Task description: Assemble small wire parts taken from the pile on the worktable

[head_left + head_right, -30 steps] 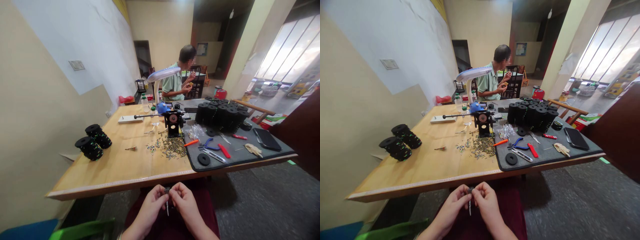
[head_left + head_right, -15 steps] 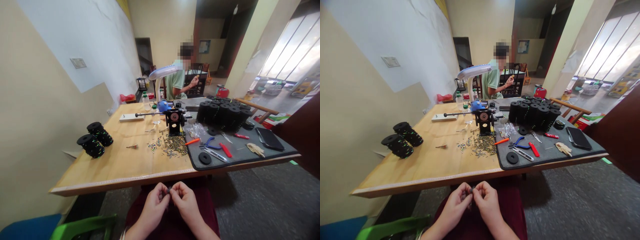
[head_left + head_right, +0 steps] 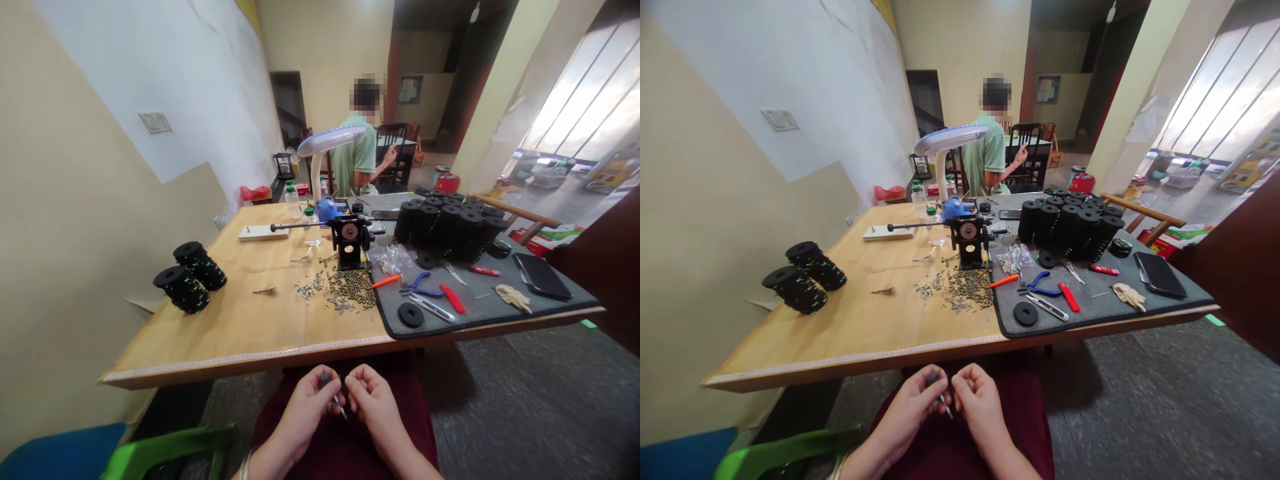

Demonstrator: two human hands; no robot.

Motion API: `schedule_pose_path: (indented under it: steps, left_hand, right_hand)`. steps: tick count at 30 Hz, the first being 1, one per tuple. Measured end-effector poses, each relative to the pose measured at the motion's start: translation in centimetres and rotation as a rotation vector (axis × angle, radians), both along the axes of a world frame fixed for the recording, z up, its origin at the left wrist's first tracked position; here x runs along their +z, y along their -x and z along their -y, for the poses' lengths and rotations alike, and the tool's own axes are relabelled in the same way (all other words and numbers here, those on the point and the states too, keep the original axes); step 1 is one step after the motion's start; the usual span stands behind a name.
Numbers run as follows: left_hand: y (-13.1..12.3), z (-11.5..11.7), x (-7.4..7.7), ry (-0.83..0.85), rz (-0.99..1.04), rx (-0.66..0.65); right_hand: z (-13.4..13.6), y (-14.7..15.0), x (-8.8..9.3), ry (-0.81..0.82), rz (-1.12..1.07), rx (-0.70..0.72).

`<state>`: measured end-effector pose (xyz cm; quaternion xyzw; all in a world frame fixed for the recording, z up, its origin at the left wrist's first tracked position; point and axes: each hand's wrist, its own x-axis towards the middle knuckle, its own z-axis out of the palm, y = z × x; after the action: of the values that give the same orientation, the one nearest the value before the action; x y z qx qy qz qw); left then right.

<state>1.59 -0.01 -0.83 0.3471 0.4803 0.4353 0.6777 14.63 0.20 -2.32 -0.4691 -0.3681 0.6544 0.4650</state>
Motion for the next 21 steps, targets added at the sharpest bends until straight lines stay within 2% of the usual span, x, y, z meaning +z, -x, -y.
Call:
schedule_pose_path:
  steps: [5,15,21]
  left_hand:
    - [0.07,-0.05,-0.44,0.004,-0.009,0.02]
    - [0.06,0.15,-0.12,0.065,0.073,-0.002]
    - [-0.21,0.22,0.01,0.01,0.01,-0.035]
  right_hand:
    - [0.53,-0.4,-0.1,0.001,0.029,0.022]
    - [0.35,-0.31,-0.34,-0.035,0.047,0.025]
    - [0.03,-0.31,-0.58,-0.047,0.063,0.008]
